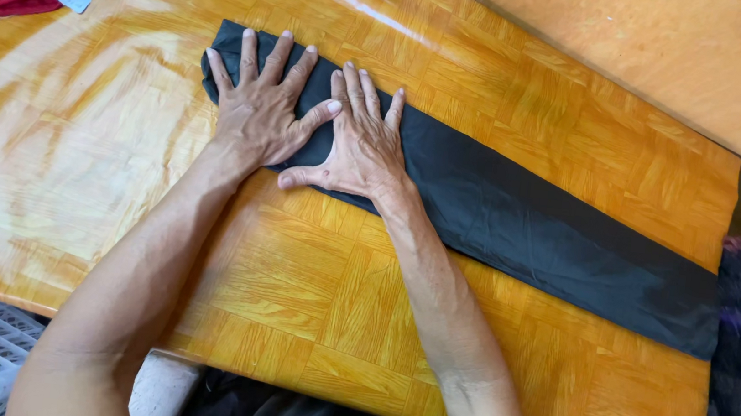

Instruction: The person folds a black and red tarp on a wooden table. They smooth the fabric with their hands and use a feather duster to brush the surface before rolling it into a compact bundle.

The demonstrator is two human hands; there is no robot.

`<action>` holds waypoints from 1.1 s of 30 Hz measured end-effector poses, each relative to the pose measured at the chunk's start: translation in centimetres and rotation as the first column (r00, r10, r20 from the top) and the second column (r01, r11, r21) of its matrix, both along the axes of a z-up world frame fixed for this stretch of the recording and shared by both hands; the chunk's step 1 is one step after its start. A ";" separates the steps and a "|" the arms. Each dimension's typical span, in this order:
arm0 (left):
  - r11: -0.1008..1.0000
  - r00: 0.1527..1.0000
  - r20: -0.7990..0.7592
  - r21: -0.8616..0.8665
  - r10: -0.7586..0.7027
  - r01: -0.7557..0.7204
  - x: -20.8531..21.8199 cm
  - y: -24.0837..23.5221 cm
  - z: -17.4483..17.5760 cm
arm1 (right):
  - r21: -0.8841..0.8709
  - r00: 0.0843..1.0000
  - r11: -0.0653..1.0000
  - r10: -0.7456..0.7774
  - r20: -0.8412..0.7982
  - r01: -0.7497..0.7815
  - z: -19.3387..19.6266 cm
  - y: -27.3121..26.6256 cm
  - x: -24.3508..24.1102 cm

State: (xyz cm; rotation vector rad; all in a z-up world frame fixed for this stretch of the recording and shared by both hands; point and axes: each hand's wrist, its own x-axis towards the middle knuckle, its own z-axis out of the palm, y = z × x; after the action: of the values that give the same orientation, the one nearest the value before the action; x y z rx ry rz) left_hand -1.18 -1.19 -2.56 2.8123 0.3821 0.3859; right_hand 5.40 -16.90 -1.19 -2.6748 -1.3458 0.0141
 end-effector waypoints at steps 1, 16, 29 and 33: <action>1.000 1.000 -0.004 -0.013 0.003 -0.003 0.0 0.0 0.1 | 0.003 1.000 1.000 0.002 0.012 -0.002 -0.2 0.0 0.1; 1.000 1.000 0.007 -0.010 -0.008 0.008 -0.5 -0.1 0.3 | -0.085 0.996 0.993 -0.081 0.024 0.082 0.8 -8.9 0.3; 0.975 0.978 -0.067 -0.086 0.200 -0.205 -0.1 1.8 1.3 | -0.029 0.994 0.994 -0.100 0.043 0.102 0.3 -9.1 0.2; 1.000 0.973 0.233 0.026 0.009 -0.015 -0.8 -0.3 2.8 | 0.000 0.992 0.993 -0.116 0.042 0.116 0.4 -9.0 0.3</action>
State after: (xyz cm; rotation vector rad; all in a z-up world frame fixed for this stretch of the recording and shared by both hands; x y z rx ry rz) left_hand -1.95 -1.51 0.21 2.7508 0.3443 0.7201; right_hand 5.74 -25.89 -0.80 -2.7658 -1.1998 -0.0535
